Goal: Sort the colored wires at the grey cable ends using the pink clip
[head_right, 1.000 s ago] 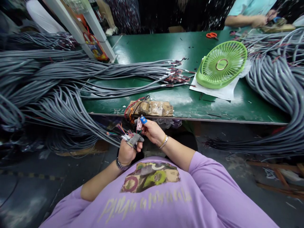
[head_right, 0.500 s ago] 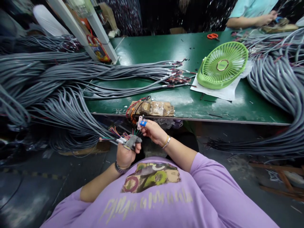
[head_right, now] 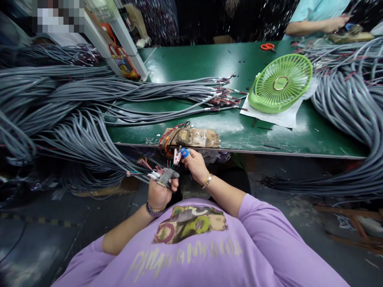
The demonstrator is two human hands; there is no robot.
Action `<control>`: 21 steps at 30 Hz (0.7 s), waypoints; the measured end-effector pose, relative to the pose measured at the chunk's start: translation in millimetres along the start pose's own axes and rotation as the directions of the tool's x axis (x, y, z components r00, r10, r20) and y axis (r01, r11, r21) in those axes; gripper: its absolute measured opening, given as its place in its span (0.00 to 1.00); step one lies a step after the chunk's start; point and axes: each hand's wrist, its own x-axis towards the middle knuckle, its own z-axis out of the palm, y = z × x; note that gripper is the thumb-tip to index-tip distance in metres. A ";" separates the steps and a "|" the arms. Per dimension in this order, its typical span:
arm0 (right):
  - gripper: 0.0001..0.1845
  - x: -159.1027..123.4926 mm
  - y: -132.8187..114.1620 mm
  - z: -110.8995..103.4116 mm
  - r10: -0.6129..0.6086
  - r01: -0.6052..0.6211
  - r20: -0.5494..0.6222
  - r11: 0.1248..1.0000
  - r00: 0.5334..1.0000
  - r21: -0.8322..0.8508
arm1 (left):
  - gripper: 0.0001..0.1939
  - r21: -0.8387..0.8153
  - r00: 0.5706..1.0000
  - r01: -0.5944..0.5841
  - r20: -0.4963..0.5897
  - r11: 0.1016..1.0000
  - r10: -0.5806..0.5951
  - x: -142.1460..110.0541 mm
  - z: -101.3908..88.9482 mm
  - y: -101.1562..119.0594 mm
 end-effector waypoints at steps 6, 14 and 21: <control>0.28 1.8 -7.1 4.9 0.254 -0.313 0.261 0.924 0.931 0.217 | 0.20 0.001 1.000 0.021 -0.004 1.000 -0.020 2.5 0.5 -4.2; 0.25 3.7 -2.1 7.7 0.276 -0.326 0.191 0.887 0.942 0.327 | 0.18 0.064 1.000 0.025 -0.001 0.998 -0.025 1.1 -0.5 -6.7; 0.28 0.0 -4.8 1.3 0.375 -0.438 0.243 0.843 0.894 0.311 | 0.17 0.057 1.000 0.013 0.015 0.998 -0.014 -6.5 -5.5 -6.4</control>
